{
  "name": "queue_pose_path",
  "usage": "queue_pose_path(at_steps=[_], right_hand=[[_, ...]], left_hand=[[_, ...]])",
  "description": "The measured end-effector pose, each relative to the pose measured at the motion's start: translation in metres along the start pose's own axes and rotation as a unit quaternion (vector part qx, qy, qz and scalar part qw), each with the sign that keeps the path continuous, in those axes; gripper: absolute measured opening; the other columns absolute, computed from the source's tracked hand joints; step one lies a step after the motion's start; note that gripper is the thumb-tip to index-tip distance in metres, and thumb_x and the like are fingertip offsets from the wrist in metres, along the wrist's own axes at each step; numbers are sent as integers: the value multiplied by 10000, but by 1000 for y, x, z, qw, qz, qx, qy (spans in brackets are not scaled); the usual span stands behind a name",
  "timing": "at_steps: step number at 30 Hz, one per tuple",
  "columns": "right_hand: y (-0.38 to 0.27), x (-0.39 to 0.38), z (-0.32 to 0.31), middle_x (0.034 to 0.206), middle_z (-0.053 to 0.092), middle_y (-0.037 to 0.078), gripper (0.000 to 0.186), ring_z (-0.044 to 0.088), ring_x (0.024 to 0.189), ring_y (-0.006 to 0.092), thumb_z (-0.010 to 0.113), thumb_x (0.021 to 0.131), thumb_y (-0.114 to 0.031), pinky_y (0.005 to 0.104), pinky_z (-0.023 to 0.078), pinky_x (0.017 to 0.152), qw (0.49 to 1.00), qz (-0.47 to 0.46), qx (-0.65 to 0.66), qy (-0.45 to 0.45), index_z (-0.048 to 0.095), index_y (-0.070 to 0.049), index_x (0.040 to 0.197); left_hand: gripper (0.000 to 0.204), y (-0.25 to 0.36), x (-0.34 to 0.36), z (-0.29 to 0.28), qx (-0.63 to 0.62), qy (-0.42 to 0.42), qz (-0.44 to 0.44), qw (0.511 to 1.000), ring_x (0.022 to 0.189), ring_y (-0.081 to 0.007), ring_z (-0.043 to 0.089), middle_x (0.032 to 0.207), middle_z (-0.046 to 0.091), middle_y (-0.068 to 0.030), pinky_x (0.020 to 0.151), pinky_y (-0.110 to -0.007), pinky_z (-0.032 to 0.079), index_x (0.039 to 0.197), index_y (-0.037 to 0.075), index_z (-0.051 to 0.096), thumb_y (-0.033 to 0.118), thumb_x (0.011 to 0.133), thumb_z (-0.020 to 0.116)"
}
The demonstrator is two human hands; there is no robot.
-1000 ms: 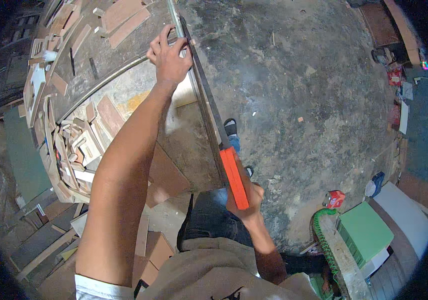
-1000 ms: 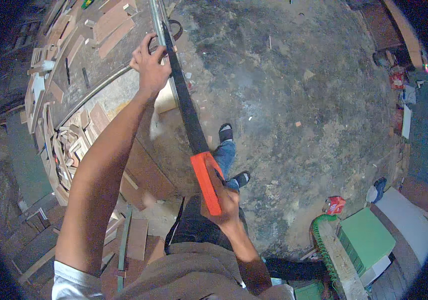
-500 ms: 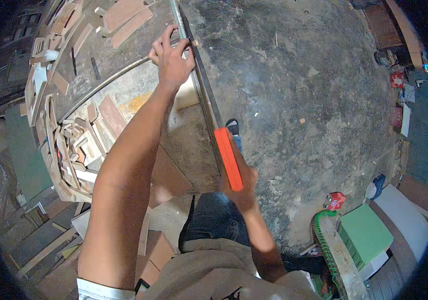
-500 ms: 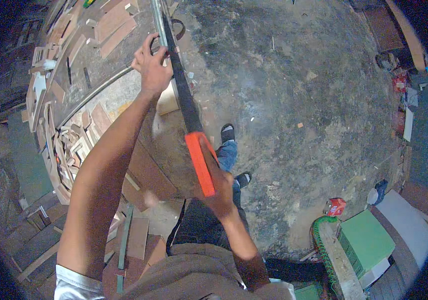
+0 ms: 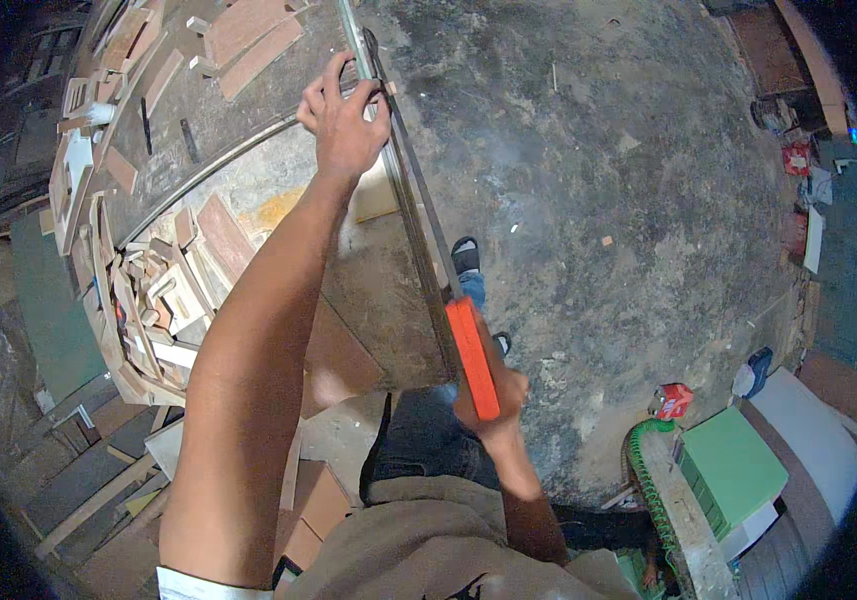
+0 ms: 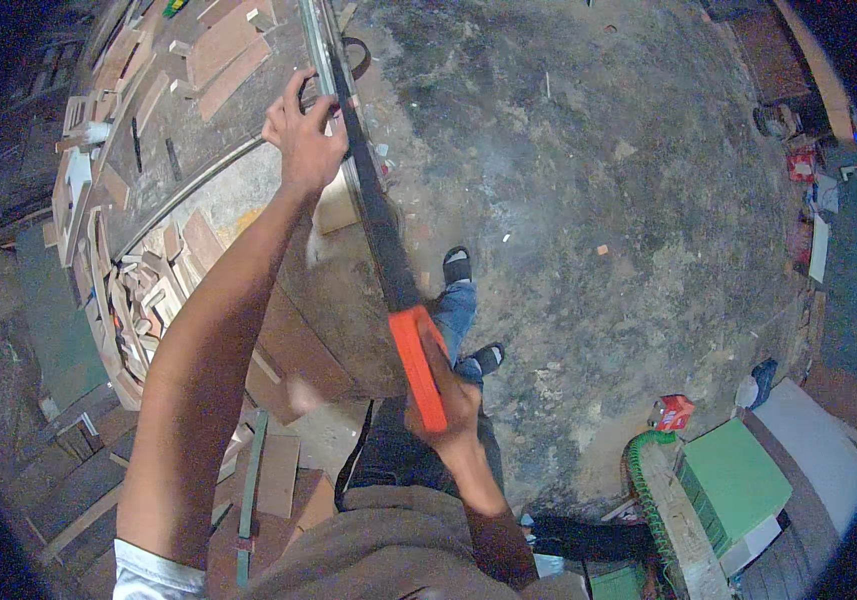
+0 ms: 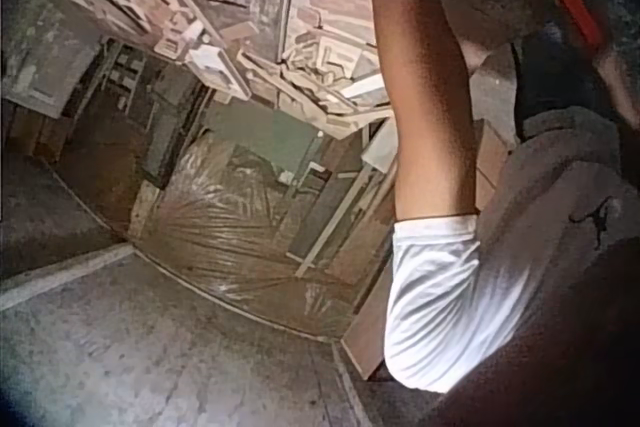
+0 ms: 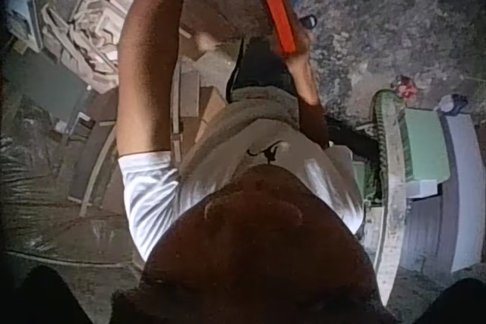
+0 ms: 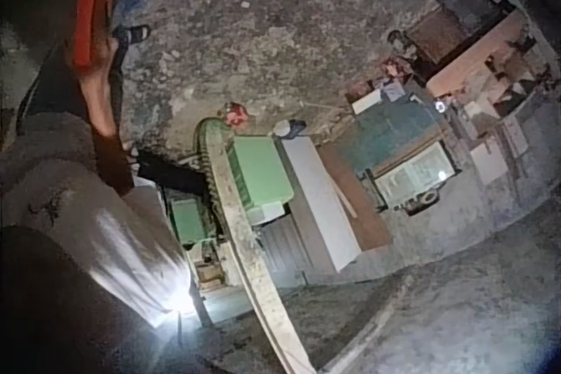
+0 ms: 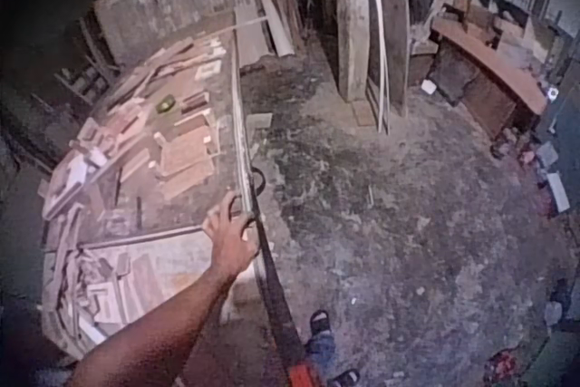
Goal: The recorder uses a pencil and hand saw to mark and cut wood pieces on a workshop bench.
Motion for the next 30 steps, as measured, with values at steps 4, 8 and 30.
queue_pose_path(at_steps=[4,8,30], right_hand=[[5,81,27,1284,704,144,784,713,688,325,628,787,25,380,573,637,995,-68,47,49,456,-79,1544],[15,104,40,1213,721,149,801,685,633,337,633,798,18,383,561,602,997,-44,63,27,428,-99,1564],[-26,7,9,1346,665,185,627,726,703,303,647,831,-23,343,549,557,999,-1,-9,35,543,-11,1449]], left_hand=[[150,3,3,5,-3,4,1,1000,1322,-348,389,1509,439,-30,1107,-530,224,969,178,756,216,828,720],[154,6,3,6,-5,7,7,1000,1319,-348,391,1508,444,-25,1103,-525,228,968,178,754,214,822,722],[162,1,2,5,27,4,10,1000,1319,-354,394,1501,439,-27,1101,-554,235,999,188,768,255,859,723]])
Point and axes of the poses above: each hand's wrist, its own x-axis towards the middle knuckle, its own z-axis out of the palm, y = z × x, the point moved 1 cm from there along x, towards the middle knuckle
